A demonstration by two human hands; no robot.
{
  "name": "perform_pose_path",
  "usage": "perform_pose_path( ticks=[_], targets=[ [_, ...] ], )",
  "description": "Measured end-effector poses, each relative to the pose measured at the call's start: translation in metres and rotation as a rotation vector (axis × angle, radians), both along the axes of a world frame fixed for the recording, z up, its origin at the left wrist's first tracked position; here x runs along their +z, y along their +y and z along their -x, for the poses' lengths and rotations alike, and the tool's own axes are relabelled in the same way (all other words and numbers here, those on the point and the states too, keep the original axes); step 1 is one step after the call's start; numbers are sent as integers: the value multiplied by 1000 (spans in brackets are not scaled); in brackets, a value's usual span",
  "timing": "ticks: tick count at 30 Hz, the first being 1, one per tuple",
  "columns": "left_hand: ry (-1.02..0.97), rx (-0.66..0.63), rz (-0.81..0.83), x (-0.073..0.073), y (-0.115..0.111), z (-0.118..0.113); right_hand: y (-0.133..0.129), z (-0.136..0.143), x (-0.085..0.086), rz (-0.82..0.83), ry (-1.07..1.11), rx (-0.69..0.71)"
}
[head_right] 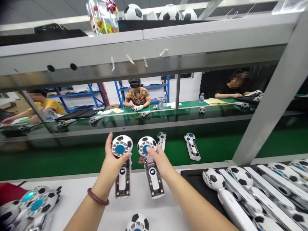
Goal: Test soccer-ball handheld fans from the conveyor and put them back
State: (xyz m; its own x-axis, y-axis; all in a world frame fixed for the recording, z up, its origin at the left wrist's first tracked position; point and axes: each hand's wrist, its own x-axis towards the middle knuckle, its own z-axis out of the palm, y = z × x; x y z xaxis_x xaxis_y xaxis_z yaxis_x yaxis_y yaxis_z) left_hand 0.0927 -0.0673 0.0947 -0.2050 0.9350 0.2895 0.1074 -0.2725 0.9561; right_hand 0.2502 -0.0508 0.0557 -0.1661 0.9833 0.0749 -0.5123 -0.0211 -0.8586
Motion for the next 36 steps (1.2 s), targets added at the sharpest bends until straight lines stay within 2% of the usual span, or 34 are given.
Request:
perform_pose_path(
  ticks=[5,9,11,14,16,19,23,27,28,30,33,34,36],
  targets=[
    [-94,-141,89,-29,27,6,23,-13,-34,-111,-86,-73],
    [-119,-219,105,-54,44,11,32,-20,-49,-123,-165,-150],
    [-132,-223,72,-65,50,12,33,-18,-53,-77,-184,-134],
    [-111,-164,31,-78,53,12,31,-9,-57,98,-135,-180],
    [-90,-83,42,-82,53,10,28,-4,-56,169,-119,-243],
    [-143,-10,93,-81,48,6,23,-3,-53,46,-171,-319],
    [-218,-11,69,-73,42,5,20,-7,-56,-207,-217,-366],
    [-299,-103,-116,-75,42,12,24,-13,-64,-290,-140,-407],
    [-278,-126,-151,-78,44,14,26,-15,-65,-274,-147,-390],
    [-226,-185,-125,-84,46,19,30,-17,-67,-198,-212,-256],
    [-210,-349,131,-97,52,26,34,-17,-70,-64,-311,25],
    [-218,-400,213,-102,54,28,36,-16,-72,-31,-314,64],
    [-242,-436,304,-112,57,30,38,-14,-75,22,-286,57]
  ],
)
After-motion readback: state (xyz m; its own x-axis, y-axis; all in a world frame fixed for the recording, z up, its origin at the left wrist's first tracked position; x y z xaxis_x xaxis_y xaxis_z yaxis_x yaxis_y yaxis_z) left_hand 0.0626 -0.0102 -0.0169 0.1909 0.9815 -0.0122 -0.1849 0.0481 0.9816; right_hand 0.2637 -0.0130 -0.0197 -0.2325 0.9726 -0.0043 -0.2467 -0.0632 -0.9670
